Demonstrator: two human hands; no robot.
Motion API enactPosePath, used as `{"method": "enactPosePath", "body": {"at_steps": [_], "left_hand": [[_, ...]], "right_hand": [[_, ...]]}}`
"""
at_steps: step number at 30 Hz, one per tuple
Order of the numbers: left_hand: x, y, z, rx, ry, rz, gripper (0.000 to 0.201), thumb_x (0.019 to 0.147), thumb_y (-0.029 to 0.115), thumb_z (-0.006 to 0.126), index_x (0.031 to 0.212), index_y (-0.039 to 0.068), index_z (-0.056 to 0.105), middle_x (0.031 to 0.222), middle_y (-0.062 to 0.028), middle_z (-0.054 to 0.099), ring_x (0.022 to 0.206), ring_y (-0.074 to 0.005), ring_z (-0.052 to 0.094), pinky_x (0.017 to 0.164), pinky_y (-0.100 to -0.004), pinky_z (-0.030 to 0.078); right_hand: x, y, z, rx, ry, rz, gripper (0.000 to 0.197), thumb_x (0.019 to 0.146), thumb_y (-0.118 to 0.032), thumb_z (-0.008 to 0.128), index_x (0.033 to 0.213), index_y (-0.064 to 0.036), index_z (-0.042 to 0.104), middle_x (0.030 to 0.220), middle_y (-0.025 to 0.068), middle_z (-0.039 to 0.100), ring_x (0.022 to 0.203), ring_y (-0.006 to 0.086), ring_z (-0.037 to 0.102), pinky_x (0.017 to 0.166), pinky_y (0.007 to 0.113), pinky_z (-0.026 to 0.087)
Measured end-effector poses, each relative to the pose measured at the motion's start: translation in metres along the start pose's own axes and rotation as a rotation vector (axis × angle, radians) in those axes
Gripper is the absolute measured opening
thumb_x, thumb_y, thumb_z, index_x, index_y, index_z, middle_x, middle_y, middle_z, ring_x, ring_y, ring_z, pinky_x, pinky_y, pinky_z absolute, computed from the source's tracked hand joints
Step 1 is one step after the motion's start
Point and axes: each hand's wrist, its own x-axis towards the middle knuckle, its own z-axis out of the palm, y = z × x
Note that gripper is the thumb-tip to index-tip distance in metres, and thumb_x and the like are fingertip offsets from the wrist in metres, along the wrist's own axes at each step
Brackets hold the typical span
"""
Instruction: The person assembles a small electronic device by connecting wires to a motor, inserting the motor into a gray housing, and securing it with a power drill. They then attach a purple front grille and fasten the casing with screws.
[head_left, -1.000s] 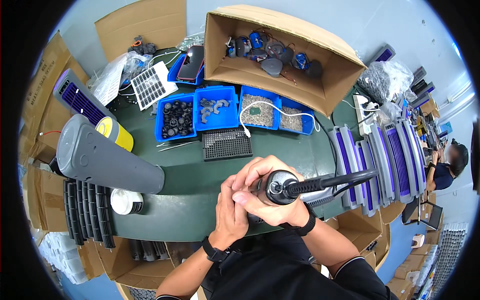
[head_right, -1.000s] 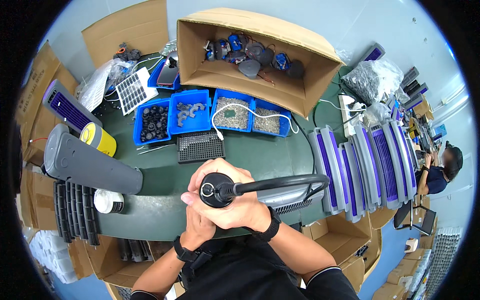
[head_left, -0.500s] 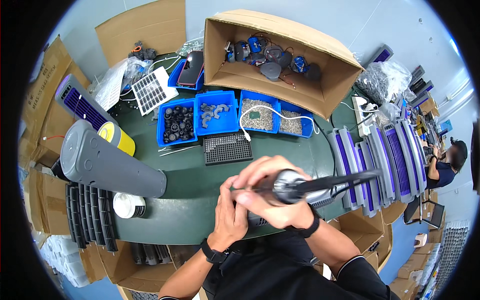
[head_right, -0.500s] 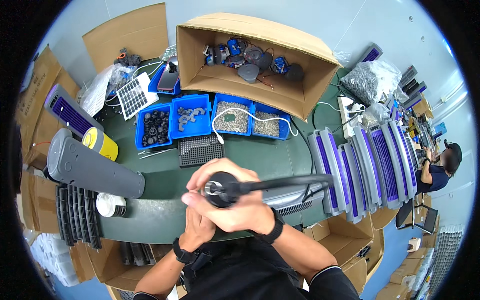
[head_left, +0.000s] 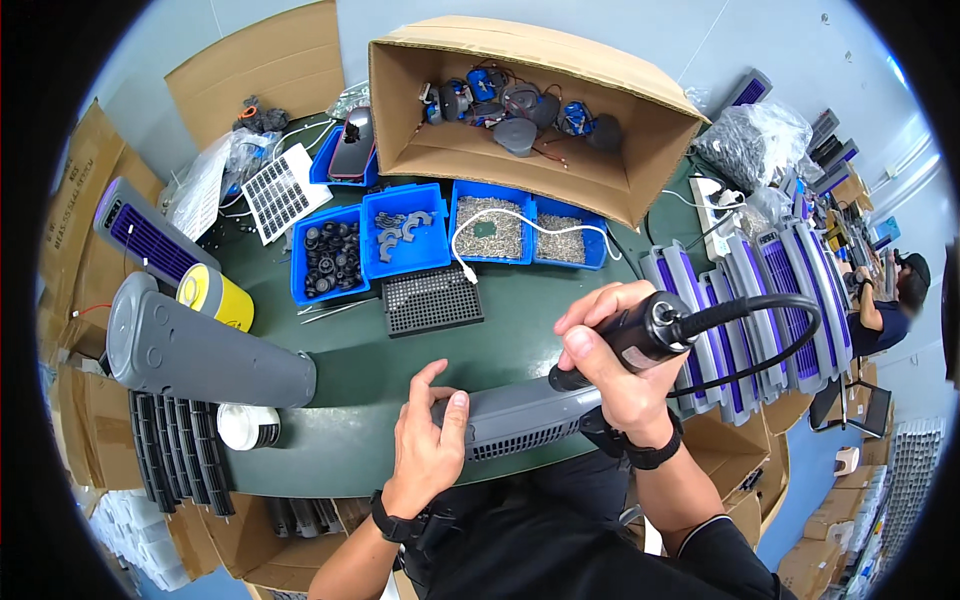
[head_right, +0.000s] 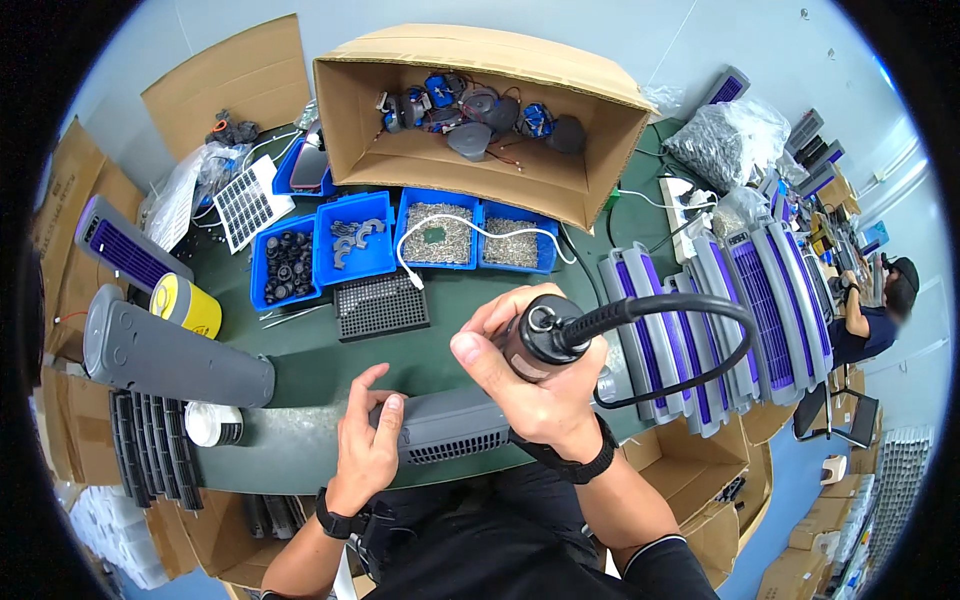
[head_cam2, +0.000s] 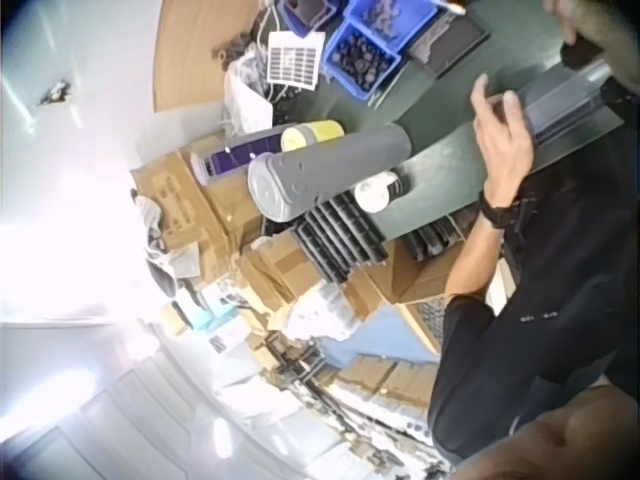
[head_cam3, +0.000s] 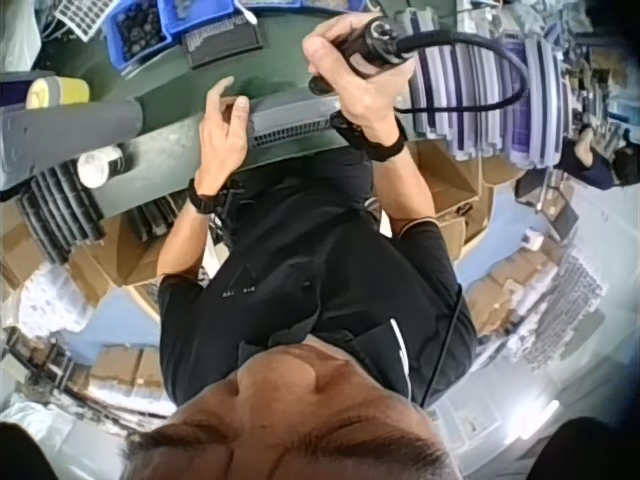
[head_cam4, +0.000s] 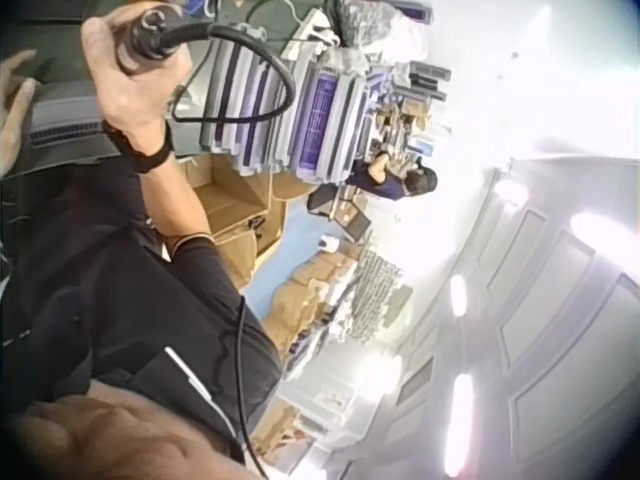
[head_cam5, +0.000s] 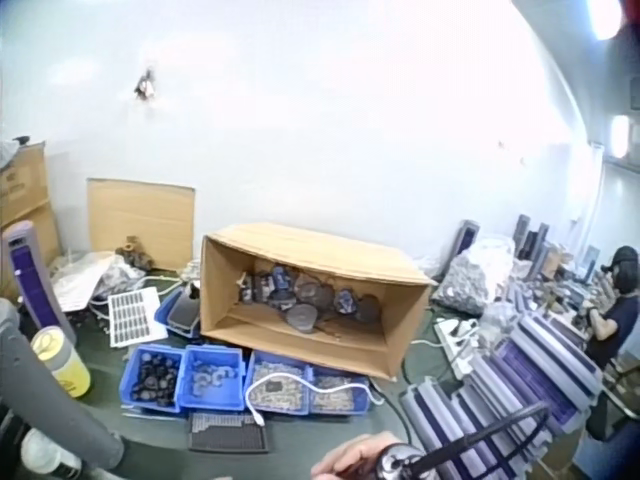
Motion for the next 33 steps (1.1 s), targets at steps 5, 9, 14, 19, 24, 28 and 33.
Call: {"method": "enactPosePath", "body": {"at_steps": [5,9,14,19,24,28,33], "left_hand": [[0.001,0.000,0.004,-0.056,0.034,0.041,0.047,0.103,0.018,0.060,0.145,0.003,0.045,0.099,-0.0203,0.074,0.094,-0.0362,0.071,0.091,-0.0456,0.053],[0.000,-0.002,0.005,-0.072,0.050,0.078,0.046,0.103,0.015,0.059,0.145,0.003,0.044,0.098,-0.0195,0.074,0.088,-0.0325,0.072,0.087,-0.0429,0.054],[0.000,-0.001,0.004,-0.077,0.041,0.071,0.046,0.103,0.015,0.059,0.144,0.004,0.043,0.099,-0.0194,0.074,0.086,-0.0292,0.071,0.086,-0.0417,0.054],[0.001,-0.001,0.004,-0.077,0.050,0.091,0.046,0.102,0.013,0.059,0.144,0.003,0.043,0.098,-0.0199,0.074,0.085,-0.0282,0.071,0.085,-0.0412,0.054],[0.000,-0.003,0.005,-0.098,0.057,0.079,0.045,0.101,0.012,0.058,0.143,0.003,0.044,0.098,-0.0197,0.074,0.084,-0.0275,0.071,0.084,-0.0406,0.054],[0.001,-0.005,0.006,-0.112,0.063,0.089,0.045,0.101,0.011,0.058,0.142,0.003,0.044,0.097,-0.0190,0.074,0.083,-0.0272,0.071,0.083,-0.0401,0.054],[0.002,-0.003,0.005,-0.081,0.058,0.083,0.045,0.101,0.011,0.059,0.143,0.003,0.044,0.097,-0.0198,0.074,0.084,-0.0291,0.072,0.082,-0.0410,0.055]], "right_hand": [[-0.015,0.021,0.001,-0.077,0.013,-0.102,0.032,0.083,0.008,0.083,0.103,0.0000,0.060,0.093,0.0136,0.070,0.078,0.0158,0.070,0.069,0.029,0.056],[-0.014,0.027,-0.001,-0.094,-0.010,-0.134,0.034,0.082,0.008,0.084,0.104,0.0001,0.059,0.091,0.0125,0.069,0.076,0.0141,0.067,0.066,0.027,0.055],[-0.013,0.029,-0.004,-0.040,0.021,-0.120,0.036,0.082,0.012,0.081,0.106,-0.0003,0.057,0.090,0.0114,0.068,0.078,0.0142,0.067,0.067,0.026,0.054],[-0.016,0.027,-0.003,0.006,0.057,-0.091,0.037,0.083,0.014,0.079,0.108,-0.0008,0.056,0.091,0.0118,0.069,0.080,0.0148,0.068,0.069,0.026,0.054],[-0.016,0.026,-0.006,-0.041,-0.015,-0.085,0.035,0.083,0.013,0.079,0.104,-0.0014,0.056,0.091,0.0130,0.070,0.080,0.0144,0.068,0.069,0.028,0.054],[-0.015,0.028,-0.010,-0.114,-0.067,-0.093,0.034,0.084,0.012,0.080,0.104,-0.0012,0.056,0.089,0.0133,0.070,0.080,0.0137,0.067,0.069,0.028,0.054],[-0.015,0.022,-0.004,-0.005,-0.028,-0.027,0.035,0.083,0.009,0.082,0.104,-0.0012,0.055,0.090,0.0148,0.071,0.077,0.0150,0.068,0.068,0.028,0.055]]}}
